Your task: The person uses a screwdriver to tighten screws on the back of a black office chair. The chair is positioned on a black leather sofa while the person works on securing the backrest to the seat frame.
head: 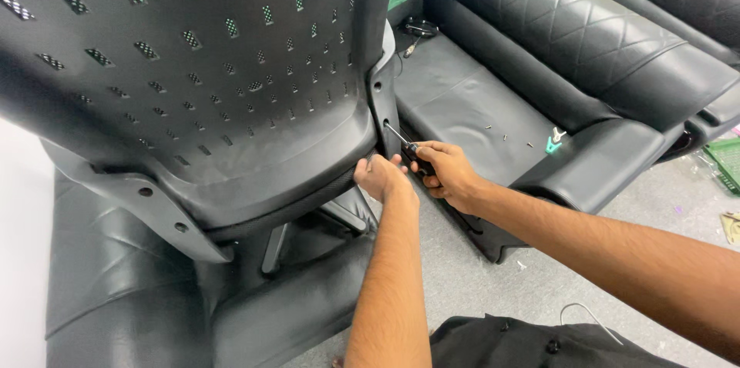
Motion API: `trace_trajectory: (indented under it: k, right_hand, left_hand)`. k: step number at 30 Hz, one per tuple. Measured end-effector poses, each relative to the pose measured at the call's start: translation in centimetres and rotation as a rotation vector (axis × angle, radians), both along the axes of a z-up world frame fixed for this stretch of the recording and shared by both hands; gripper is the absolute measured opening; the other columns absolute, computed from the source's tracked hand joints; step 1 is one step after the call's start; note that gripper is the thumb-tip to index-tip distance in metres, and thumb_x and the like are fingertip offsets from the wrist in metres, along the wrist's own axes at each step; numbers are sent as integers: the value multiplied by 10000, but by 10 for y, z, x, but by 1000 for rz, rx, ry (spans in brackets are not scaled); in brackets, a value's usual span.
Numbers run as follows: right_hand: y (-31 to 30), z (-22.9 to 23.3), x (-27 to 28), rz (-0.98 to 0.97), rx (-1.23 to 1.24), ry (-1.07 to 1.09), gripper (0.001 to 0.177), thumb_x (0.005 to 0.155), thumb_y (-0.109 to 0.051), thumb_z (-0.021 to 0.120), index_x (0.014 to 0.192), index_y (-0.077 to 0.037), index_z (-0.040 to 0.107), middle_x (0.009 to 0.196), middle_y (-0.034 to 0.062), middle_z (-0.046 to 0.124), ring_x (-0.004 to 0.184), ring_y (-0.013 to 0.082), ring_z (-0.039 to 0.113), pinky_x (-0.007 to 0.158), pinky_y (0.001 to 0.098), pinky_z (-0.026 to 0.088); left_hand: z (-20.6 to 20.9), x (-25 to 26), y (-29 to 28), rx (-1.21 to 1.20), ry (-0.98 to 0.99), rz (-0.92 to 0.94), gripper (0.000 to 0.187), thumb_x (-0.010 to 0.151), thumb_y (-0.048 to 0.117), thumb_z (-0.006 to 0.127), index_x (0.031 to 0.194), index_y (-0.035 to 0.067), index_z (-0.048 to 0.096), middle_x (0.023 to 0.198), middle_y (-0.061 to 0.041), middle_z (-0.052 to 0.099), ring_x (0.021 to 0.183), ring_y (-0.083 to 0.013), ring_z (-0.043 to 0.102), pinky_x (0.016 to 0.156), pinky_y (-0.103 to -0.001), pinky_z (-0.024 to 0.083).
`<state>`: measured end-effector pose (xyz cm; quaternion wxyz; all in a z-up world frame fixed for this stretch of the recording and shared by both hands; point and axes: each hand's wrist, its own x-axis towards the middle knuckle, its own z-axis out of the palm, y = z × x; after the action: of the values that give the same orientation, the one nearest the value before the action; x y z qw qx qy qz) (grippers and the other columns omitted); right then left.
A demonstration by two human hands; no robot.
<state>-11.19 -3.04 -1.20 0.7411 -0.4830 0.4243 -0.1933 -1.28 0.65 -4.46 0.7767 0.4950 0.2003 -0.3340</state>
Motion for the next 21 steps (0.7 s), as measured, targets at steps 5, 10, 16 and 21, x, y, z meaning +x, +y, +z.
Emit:
trace_trajectory:
  k: [5, 10, 16, 21]
  right_hand:
    - [-2, -2, -1, 6, -7, -26, 253, 1008, -196, 538, 1190, -52, 636, 801, 10, 582, 479, 63, 400, 340, 208, 274]
    - [-5, 2, -3, 14, 14, -14, 232, 1007, -201, 538, 1153, -57, 646, 789, 9, 571, 475, 64, 400, 335, 208, 266]
    - [-4, 12, -2, 27, 25, -6, 220, 1005, -192, 517, 1116, -48, 641, 800, 14, 611, 464, 63, 390, 330, 209, 258]
    - [-5, 17, -1, 39, 22, 5, 214, 1004, -180, 512, 1114, -42, 634, 788, 15, 615, 457, 61, 385, 327, 209, 253]
  left_hand:
    - [-28, -3, -20, 113, -319, -199, 586, 849, 74, 525, 1433, 60, 483, 1322, -114, 625, 719, -215, 694, 543, -317, 524]
    - [-35, 0, -26, 267, -363, -379, 646, 853, 77, 584, 1483, 88, 442, 998, -227, 765, 637, -196, 700, 556, -323, 545]
    - [-31, 4, -30, 143, -290, -340, 670, 827, 26, 567, 1475, 88, 406, 893, -160, 665, 531, -174, 601, 460, -324, 471]
    - [-26, 4, -31, 4, -171, -272, 532, 839, 29, 525, 1360, 91, 436, 934, -134, 602, 534, -152, 553, 431, -302, 424]
